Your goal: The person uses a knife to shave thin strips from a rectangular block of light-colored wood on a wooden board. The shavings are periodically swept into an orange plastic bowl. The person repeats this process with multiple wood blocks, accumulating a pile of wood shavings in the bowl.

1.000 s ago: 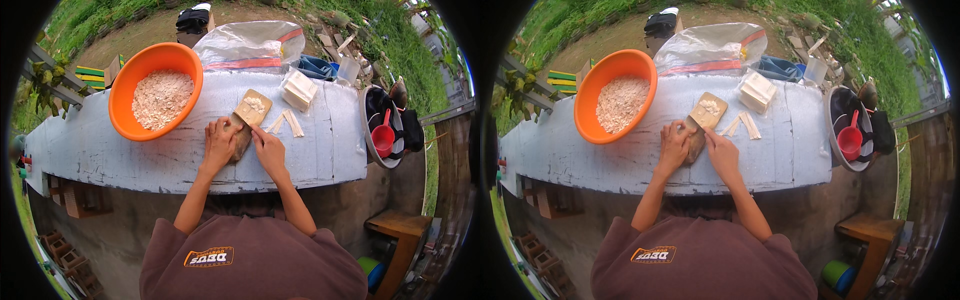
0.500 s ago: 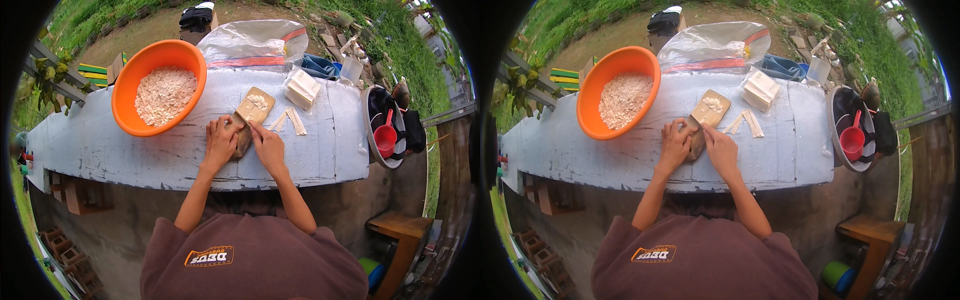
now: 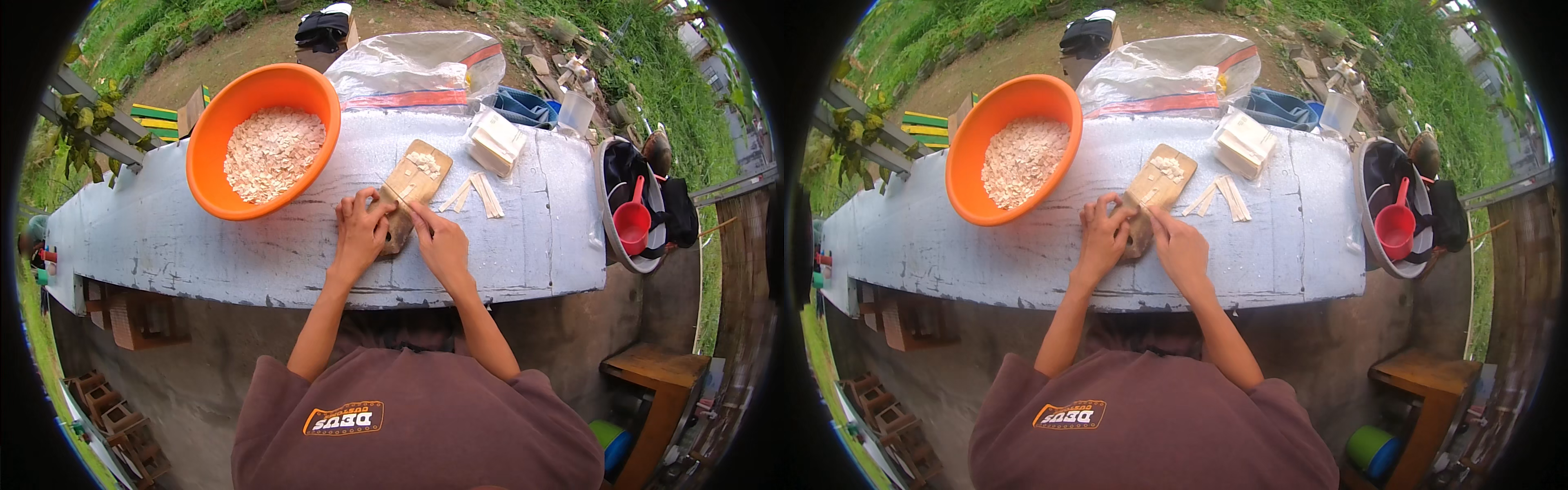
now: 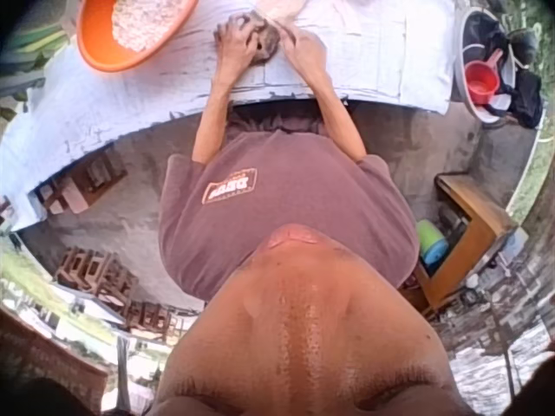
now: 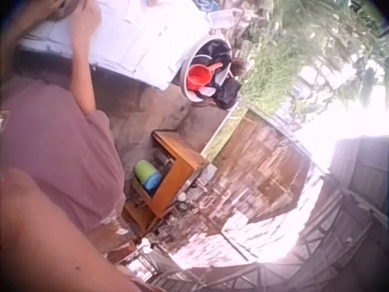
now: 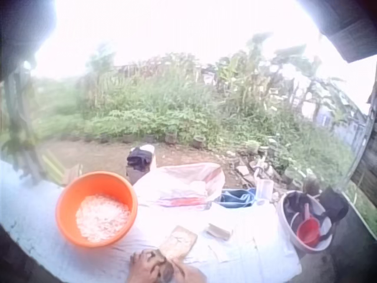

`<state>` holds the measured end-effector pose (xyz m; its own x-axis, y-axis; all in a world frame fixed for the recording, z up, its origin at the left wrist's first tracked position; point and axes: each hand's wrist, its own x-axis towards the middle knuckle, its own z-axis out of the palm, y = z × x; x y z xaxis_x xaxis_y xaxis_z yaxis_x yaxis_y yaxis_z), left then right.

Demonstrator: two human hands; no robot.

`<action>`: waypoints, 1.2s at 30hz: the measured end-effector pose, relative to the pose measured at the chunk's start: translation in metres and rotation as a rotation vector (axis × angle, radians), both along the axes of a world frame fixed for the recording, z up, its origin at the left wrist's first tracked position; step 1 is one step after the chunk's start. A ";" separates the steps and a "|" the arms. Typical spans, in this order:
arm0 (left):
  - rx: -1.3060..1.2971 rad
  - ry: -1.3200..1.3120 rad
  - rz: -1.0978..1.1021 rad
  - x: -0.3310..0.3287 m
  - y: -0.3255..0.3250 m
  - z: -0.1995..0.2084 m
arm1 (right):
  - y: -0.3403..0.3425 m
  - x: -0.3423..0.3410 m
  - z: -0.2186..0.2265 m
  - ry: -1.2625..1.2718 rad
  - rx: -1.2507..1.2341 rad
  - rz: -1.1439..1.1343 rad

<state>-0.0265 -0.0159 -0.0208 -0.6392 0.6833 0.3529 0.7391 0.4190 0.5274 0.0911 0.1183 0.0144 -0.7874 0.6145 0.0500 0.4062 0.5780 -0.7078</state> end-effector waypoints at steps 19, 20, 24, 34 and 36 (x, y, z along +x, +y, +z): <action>0.032 -0.006 0.008 0.001 -0.007 -0.003 | -0.009 0.007 -0.001 -0.039 -0.025 0.021; 0.038 -0.005 0.006 0.001 -0.007 -0.002 | -0.008 0.002 -0.003 -0.031 -0.012 0.022; 0.031 -0.006 0.022 0.001 -0.008 -0.003 | -0.010 -0.012 -0.003 0.036 0.000 0.033; 0.064 0.004 0.083 0.006 -0.007 -0.002 | -0.017 -0.007 -0.002 0.029 0.015 0.030; 0.076 0.007 0.087 0.005 -0.006 -0.005 | -0.016 -0.010 -0.003 0.042 0.025 0.034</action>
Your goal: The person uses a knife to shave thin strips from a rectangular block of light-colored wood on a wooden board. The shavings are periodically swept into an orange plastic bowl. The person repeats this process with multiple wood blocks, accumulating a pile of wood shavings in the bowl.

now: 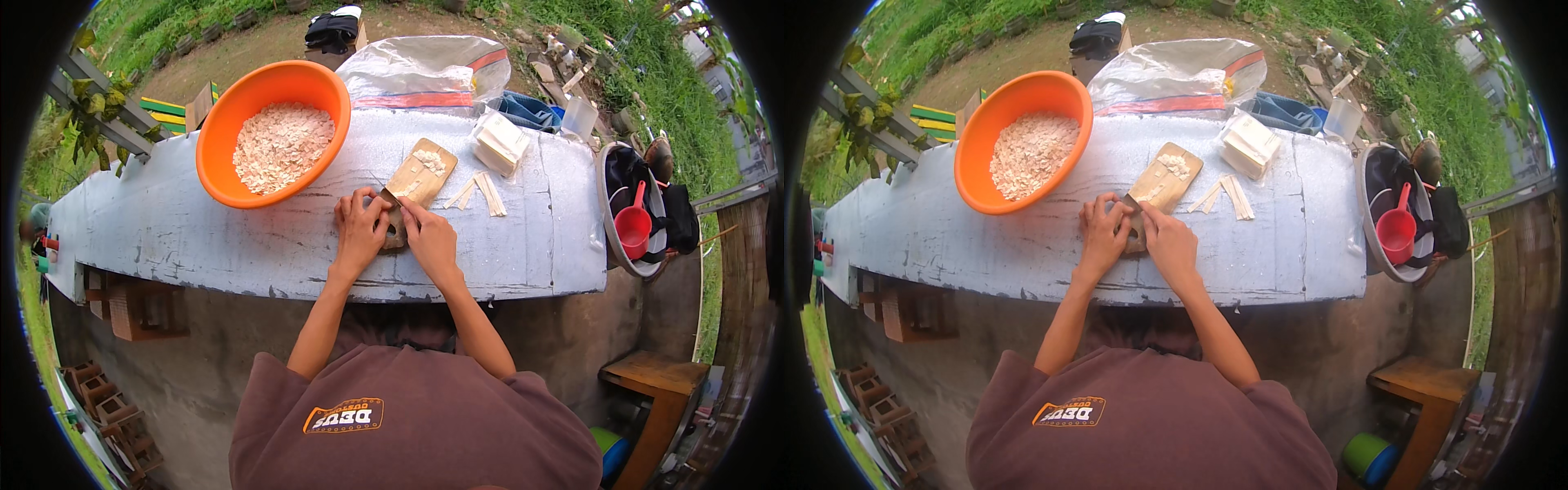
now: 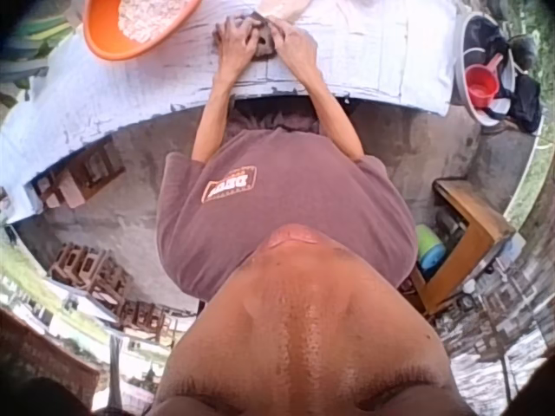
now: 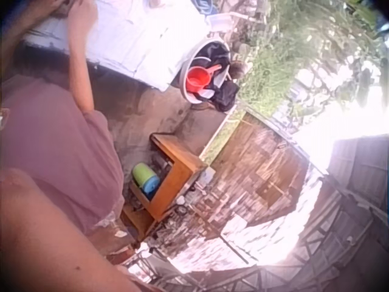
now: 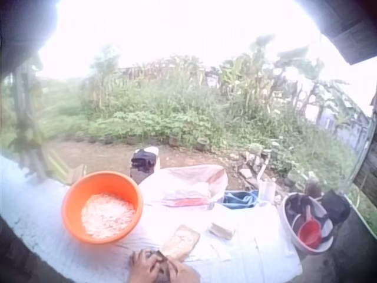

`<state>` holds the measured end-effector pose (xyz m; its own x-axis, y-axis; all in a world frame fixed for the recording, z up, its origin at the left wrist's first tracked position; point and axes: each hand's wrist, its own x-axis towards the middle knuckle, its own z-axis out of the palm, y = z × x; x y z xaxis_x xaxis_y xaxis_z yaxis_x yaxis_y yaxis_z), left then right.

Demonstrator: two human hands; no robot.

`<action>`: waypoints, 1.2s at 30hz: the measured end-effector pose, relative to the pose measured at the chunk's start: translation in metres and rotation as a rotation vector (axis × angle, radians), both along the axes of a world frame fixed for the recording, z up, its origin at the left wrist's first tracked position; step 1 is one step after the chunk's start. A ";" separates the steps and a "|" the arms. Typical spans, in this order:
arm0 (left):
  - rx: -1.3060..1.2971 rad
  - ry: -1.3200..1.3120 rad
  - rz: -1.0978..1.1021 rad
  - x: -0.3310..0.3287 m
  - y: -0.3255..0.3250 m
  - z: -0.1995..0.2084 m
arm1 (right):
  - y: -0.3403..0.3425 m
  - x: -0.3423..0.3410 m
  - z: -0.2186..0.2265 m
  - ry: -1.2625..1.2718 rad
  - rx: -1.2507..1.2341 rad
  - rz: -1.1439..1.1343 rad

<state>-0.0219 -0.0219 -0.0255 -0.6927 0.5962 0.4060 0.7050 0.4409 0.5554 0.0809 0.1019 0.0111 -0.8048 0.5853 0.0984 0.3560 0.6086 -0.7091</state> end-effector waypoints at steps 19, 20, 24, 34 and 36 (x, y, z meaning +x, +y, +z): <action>0.116 -0.039 0.058 -0.001 0.001 -0.011 | -0.013 0.018 0.013 -0.112 -0.077 0.003; 0.111 -0.042 0.060 0.000 0.001 -0.011 | -0.014 0.020 0.013 -0.120 -0.082 0.002; 0.062 -0.046 0.045 -0.002 0.001 -0.008 | -0.014 0.004 0.005 -0.031 -0.036 0.003; 0.061 -0.041 0.056 0.002 -0.003 -0.011 | -0.017 0.024 0.007 -0.050 -0.092 -0.014; 0.048 -0.038 0.047 0.002 -0.003 -0.010 | -0.019 0.022 0.002 -0.047 -0.071 -0.020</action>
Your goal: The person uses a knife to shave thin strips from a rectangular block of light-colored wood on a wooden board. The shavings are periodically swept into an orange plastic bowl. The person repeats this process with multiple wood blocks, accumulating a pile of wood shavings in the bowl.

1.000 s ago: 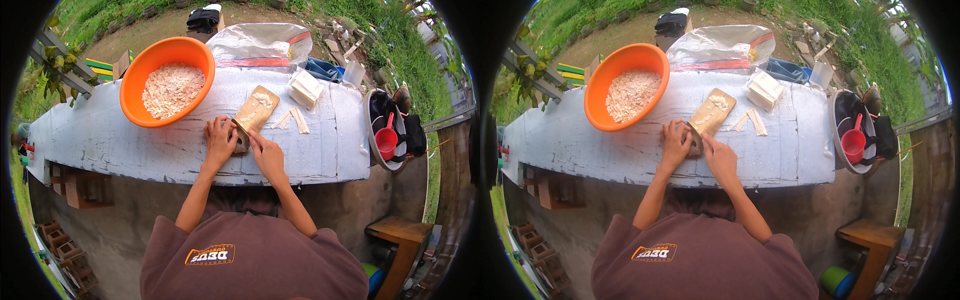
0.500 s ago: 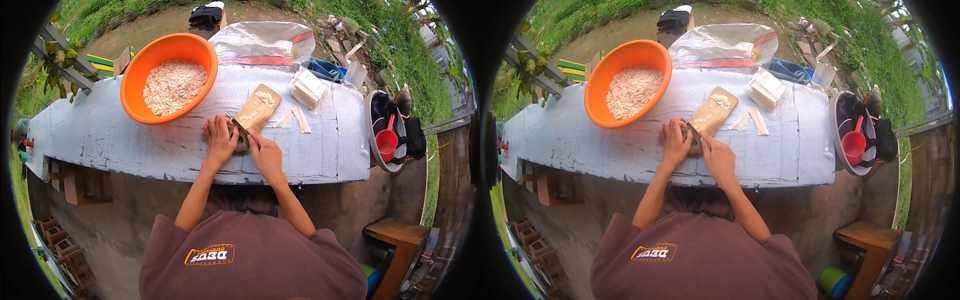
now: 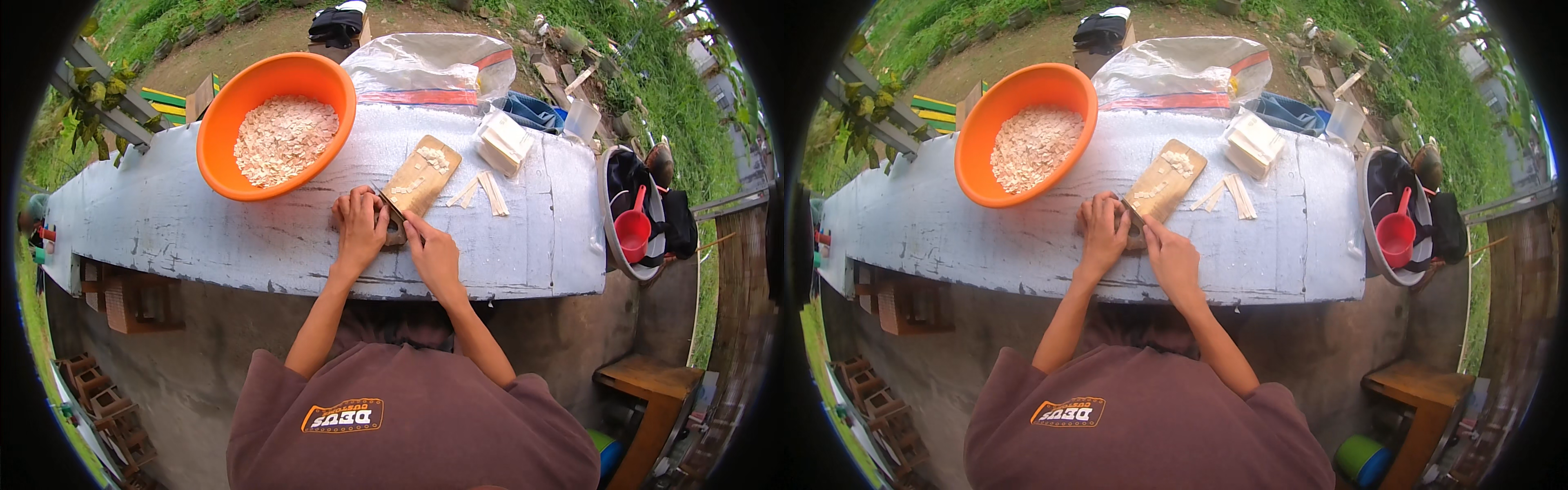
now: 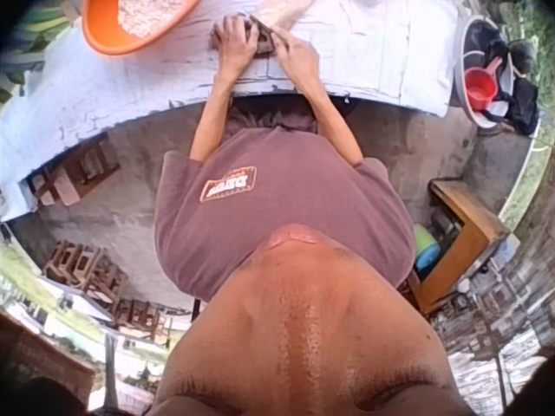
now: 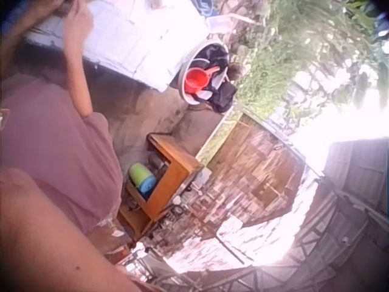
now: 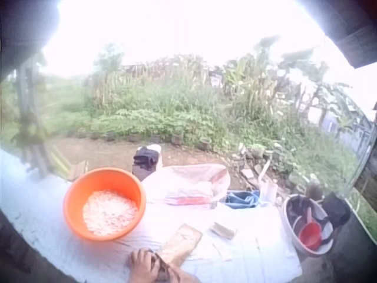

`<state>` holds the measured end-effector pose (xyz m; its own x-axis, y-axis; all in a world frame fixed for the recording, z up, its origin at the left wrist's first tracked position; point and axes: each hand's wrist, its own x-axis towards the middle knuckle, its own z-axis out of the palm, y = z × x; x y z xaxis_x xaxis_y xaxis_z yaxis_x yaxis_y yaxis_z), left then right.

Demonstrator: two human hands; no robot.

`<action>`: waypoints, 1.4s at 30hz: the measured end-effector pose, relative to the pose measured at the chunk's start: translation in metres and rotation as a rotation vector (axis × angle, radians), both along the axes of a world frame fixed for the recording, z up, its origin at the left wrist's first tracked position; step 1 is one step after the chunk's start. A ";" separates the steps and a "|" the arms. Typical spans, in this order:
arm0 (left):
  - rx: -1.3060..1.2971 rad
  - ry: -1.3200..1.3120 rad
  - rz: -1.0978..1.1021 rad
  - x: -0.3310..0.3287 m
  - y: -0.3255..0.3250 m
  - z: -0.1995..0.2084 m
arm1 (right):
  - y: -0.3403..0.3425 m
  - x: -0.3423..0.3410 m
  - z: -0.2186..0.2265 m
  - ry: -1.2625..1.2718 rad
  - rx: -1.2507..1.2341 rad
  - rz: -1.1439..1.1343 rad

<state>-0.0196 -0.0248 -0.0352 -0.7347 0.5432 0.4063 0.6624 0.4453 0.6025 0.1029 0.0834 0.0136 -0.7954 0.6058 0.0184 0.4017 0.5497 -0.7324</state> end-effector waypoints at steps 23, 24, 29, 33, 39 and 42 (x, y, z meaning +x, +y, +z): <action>0.186 -0.068 0.130 0.005 -0.006 0.006 | 0.011 0.015 0.014 -0.039 -0.018 0.041; 0.228 -0.067 0.151 0.003 -0.007 0.005 | 0.011 0.017 0.013 -0.037 0.008 0.069; 0.267 -0.091 0.058 0.000 -0.009 0.008 | 0.018 0.023 -0.006 0.076 0.151 0.148; 0.260 -0.136 -0.038 -0.001 -0.003 0.011 | 0.038 0.013 -0.006 0.066 0.210 0.089; 0.145 -0.176 -0.120 -0.006 0.008 0.021 | 0.070 -0.004 -0.008 0.088 0.179 0.023; 0.114 -0.168 -0.140 -0.009 0.015 0.025 | 0.084 -0.008 -0.008 0.115 -0.043 -0.048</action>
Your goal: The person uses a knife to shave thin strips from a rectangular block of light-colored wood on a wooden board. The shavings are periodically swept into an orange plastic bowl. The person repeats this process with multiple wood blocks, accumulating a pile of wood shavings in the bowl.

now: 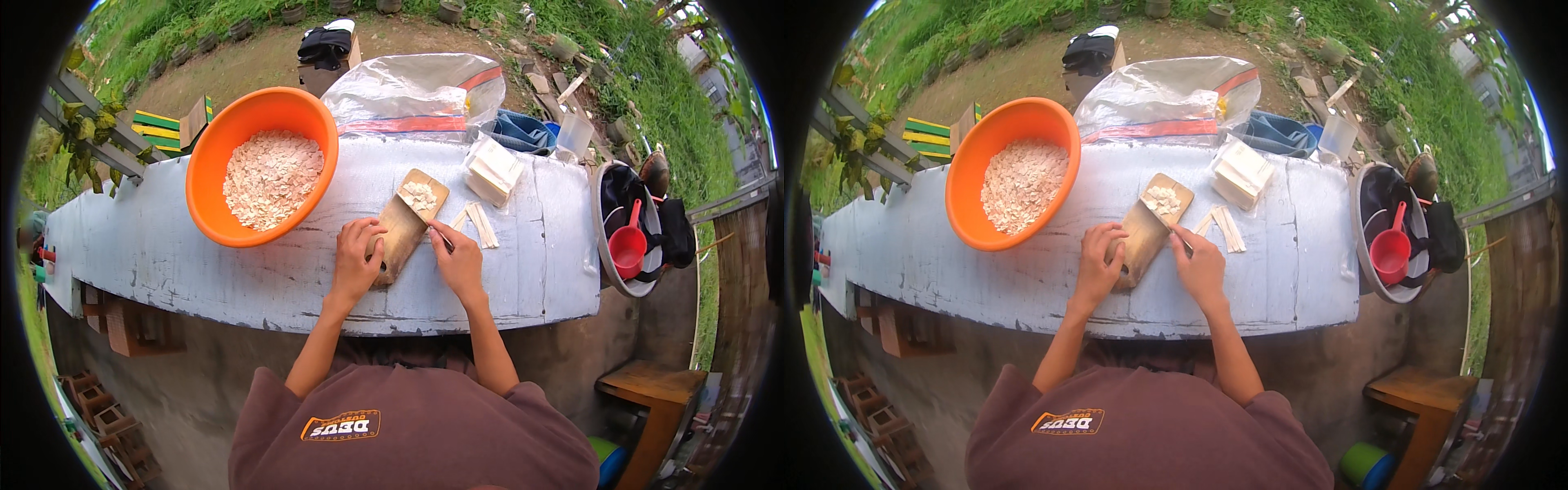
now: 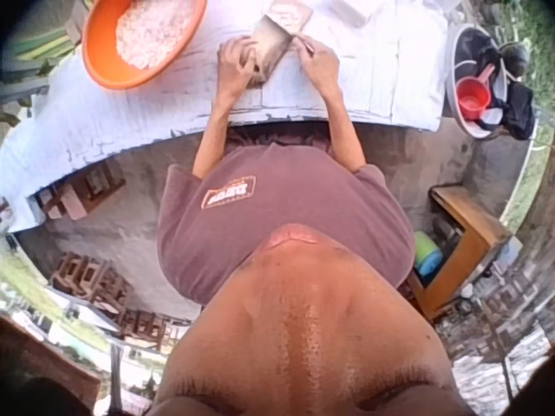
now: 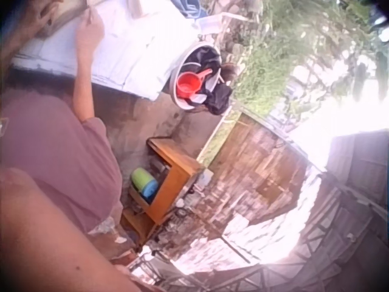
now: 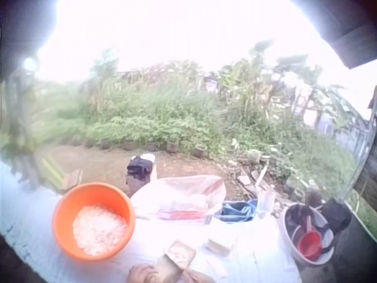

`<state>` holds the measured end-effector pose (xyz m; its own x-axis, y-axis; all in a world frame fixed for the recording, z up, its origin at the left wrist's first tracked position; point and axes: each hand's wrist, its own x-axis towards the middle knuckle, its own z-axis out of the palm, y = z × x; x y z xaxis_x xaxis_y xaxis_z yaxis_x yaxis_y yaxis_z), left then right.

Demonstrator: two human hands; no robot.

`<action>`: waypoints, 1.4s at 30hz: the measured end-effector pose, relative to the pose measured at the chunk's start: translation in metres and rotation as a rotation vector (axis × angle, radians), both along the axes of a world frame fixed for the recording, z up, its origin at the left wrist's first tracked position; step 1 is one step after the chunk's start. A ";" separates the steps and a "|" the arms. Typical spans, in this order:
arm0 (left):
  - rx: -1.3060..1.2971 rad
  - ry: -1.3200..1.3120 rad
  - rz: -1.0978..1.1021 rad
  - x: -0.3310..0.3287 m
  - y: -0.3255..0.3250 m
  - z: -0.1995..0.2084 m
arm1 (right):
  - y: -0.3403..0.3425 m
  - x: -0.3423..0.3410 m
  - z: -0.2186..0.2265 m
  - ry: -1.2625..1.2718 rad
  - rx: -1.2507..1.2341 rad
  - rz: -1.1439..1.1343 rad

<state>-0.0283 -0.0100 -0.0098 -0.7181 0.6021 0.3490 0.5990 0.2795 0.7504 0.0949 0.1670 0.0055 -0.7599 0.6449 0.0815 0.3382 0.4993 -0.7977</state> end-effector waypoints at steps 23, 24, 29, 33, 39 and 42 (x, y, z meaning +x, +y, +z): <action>-0.201 0.144 -0.149 0.036 0.099 0.007 | 0.033 0.058 -0.006 0.256 -0.608 -0.250; -0.221 0.129 -0.150 0.038 0.099 0.007 | 0.032 0.059 -0.008 0.258 -0.610 -0.246; -0.268 0.098 -0.166 0.043 0.093 0.006 | 0.024 0.061 -0.013 0.256 -0.603 -0.210; -0.158 0.050 -0.105 0.043 0.077 0.019 | 0.019 0.058 -0.012 0.265 -0.588 -0.191; -0.213 0.024 -0.001 0.013 0.030 0.025 | 0.009 0.045 -0.009 0.226 -0.548 -0.134; -0.265 0.006 0.040 0.004 0.014 0.018 | 0.000 0.036 -0.004 0.148 -0.471 -0.088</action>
